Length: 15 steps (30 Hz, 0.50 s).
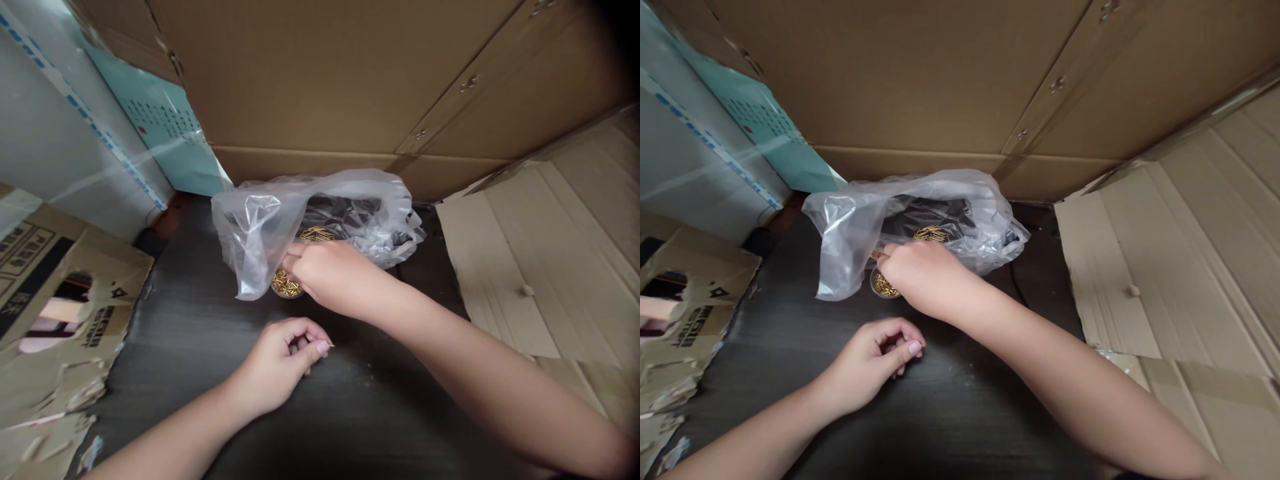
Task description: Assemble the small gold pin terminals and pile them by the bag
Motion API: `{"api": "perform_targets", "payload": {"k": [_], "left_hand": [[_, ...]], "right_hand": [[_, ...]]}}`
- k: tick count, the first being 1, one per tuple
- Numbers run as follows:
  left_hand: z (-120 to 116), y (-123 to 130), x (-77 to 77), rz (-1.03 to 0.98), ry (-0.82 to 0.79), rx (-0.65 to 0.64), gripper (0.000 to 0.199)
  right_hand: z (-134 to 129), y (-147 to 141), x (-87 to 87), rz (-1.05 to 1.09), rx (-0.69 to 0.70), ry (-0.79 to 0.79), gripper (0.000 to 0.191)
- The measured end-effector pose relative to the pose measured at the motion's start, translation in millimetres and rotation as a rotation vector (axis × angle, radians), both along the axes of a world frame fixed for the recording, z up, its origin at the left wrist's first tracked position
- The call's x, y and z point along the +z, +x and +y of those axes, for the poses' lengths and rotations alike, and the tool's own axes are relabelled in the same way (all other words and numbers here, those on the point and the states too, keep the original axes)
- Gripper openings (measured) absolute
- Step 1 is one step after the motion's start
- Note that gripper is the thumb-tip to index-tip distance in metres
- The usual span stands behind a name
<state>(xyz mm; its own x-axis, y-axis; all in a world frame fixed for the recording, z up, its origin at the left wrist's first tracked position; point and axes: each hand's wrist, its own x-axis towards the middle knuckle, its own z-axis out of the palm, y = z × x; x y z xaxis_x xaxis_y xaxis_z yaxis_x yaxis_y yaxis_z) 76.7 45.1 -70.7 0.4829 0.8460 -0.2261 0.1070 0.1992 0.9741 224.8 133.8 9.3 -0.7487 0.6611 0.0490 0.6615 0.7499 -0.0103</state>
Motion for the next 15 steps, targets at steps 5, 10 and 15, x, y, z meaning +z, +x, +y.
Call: {"api": "perform_targets", "payload": {"k": [5, 10, 15], "left_hand": [[1, -1, 0.8, -0.067, -0.018, -0.004, 0.027], [-1, 0, 2.4, -0.07, -0.036, -0.022, 0.018], [-6, 5, 5.3, 0.014, -0.018, -0.085, 0.014]], "right_hand": [[-42, 29, -3.7, 0.378, -0.012, 0.102, 0.022], [-97, 56, -50.7, 0.668, -0.043, -0.016, 0.022], [-112, 63, -92.9, 0.799, -0.085, -0.046, 0.016]]}}
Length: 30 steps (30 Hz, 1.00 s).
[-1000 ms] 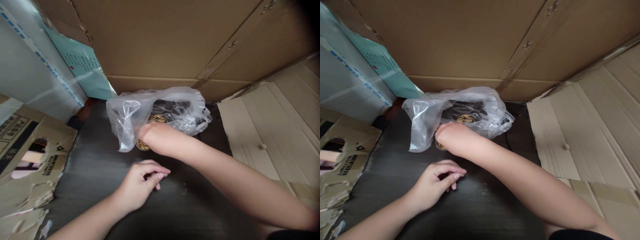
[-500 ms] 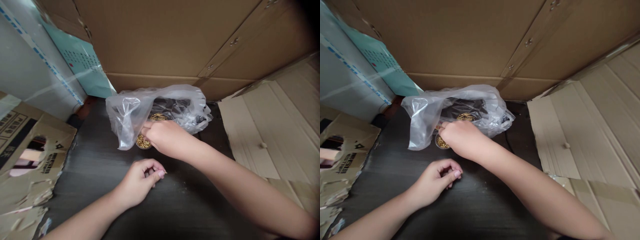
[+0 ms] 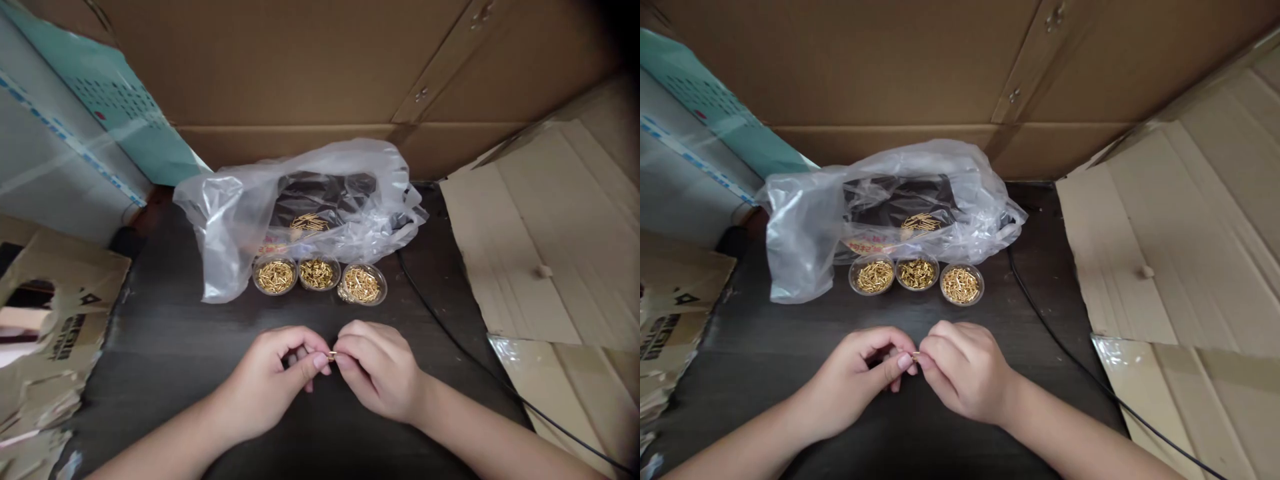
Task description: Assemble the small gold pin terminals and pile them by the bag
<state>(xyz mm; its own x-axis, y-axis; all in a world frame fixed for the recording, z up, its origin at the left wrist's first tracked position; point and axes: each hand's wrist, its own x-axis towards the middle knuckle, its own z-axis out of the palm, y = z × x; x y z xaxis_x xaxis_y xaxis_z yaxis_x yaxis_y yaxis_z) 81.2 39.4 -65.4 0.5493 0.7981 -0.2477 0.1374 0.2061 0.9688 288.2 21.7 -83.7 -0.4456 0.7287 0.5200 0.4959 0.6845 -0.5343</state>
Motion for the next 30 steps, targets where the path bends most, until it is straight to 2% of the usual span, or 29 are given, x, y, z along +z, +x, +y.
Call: {"api": "perform_targets", "payload": {"k": [3, 8, 18, 23, 28, 30], "left_hand": [[-0.4, 0.2, 1.5, 0.012, 0.021, 0.01, 0.015], [2.5, -3.4, 3.7, 0.069, 0.09, -0.004, 0.018], [3.4, 0.4, 4.1, 0.176, 0.212, -0.038, 0.02], [2.9, -0.4, 4.9, 0.117, 0.114, -0.003, 0.02], [-3.4, 1.2, 3.0, -0.083, -0.225, -0.006, 0.025], [-5.2, 1.7, 2.3, -0.111, -0.26, -0.025, 0.025]], "right_hand": [[3.3, 1.0, -3.9, 0.029, 0.03, -0.009, 0.018], [6.5, 3.4, -1.7, -0.067, 0.075, 0.002, 0.023], [4.4, 2.4, -2.8, -0.237, 0.031, 0.132, 0.028], [2.4, 5.7, -4.2, -0.158, -0.01, 0.124, 0.02], [0.1, 5.5, -5.6, -0.068, -0.007, 0.12, 0.017], [-1.2, 4.5, -5.6, -0.046, -0.019, 0.131, 0.017]]}}
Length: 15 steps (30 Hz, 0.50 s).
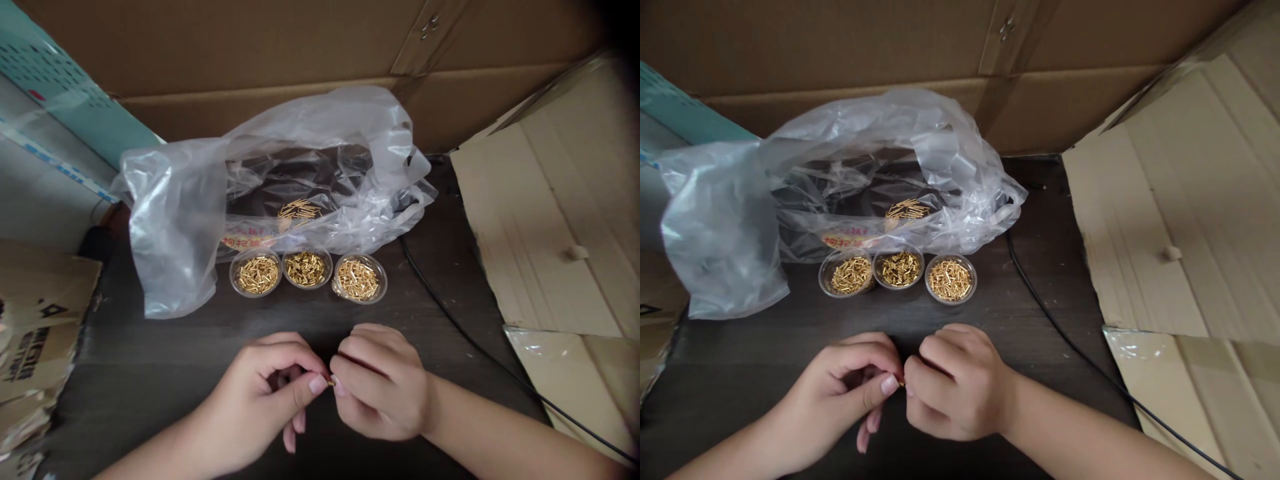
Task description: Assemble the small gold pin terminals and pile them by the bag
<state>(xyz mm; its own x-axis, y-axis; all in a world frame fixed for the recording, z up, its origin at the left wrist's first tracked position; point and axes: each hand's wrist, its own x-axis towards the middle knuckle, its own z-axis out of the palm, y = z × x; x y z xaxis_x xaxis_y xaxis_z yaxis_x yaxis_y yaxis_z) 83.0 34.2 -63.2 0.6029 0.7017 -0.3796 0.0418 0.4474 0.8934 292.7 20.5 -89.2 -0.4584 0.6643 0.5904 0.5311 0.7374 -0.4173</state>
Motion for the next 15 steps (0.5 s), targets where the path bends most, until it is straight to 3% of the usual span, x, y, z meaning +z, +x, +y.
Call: {"api": "perform_targets", "payload": {"k": [9, 15], "left_hand": [[1.6, 1.6, 0.1, 0.098, 0.075, -0.018, 0.025], [1.4, 0.9, 0.2, -0.04, -0.055, -0.024, 0.028]], "right_hand": [[-2.6, -2.0, 2.3, 0.077, -0.052, -0.024, 0.019], [2.8, 3.8, 3.9, 0.124, -0.024, 0.01, 0.022]]}}
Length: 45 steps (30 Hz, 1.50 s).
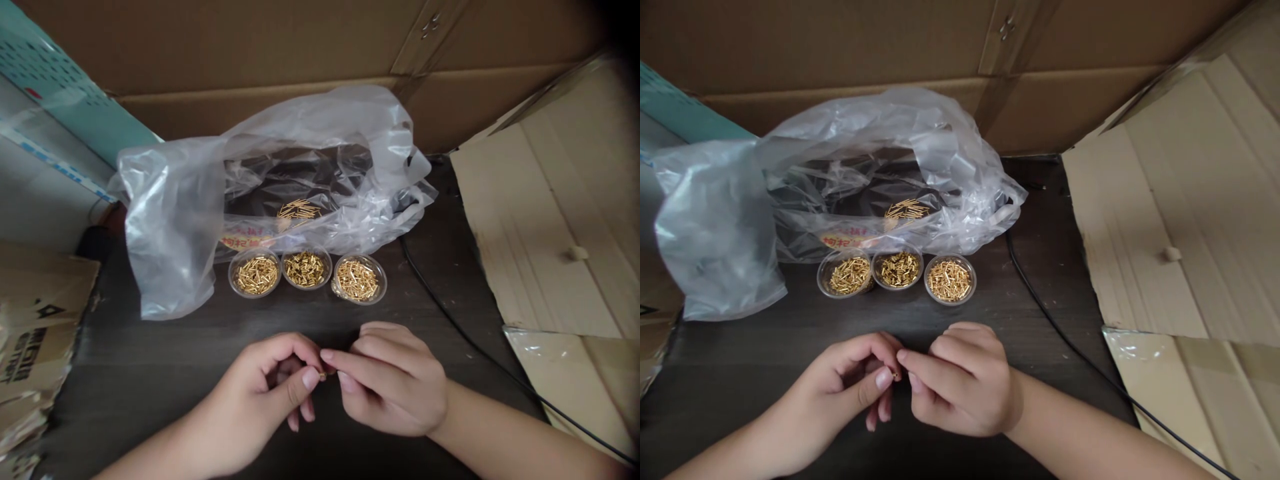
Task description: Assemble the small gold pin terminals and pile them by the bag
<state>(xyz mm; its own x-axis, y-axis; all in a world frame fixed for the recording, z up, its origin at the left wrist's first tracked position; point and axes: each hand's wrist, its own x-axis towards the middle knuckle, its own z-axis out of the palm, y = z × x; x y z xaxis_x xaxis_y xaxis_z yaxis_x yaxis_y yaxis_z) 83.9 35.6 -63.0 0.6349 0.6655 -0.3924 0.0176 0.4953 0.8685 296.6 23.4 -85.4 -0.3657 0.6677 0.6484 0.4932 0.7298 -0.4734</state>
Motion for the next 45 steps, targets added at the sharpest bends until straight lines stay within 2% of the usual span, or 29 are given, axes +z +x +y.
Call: {"api": "perform_targets", "payload": {"k": [6, 13, 17, 22, 29, 42, 45], "left_hand": [[2.6, -2.6, 0.7, -0.106, -0.069, 0.028, 0.028], [2.7, -1.8, -2.3, -0.08, -0.051, 0.083, 0.026], [0.5, -3.4, 0.1, 0.026, 0.062, 0.096, 0.023], [2.6, -6.0, 1.6, 0.192, 0.281, 0.06, 0.024], [4.7, -3.9, -1.4, 0.291, 0.561, -0.028, 0.023], [3.7, -4.1, 0.5, 0.309, 0.664, -0.095, 0.014], [3.4, -4.5, 0.5, 0.286, 0.714, -0.131, 0.015]], "right_hand": [[3.8, -1.3, -2.5, 0.02, 0.008, -0.005, 0.021], [3.0, -3.5, -3.0, -0.025, -0.055, -0.014, 0.011], [1.2, -2.3, -5.3, -0.093, -0.07, -0.008, 0.006], [3.0, -3.4, -7.3, -0.16, -0.024, -0.103, 0.014], [3.0, -2.7, 1.2, 0.146, 0.026, -0.182, 0.012], [1.8, -5.2, -4.1, 0.126, 0.137, -0.274, 0.011], [2.4, -5.5, -2.7, 0.164, 0.203, -0.364, 0.011]]}}
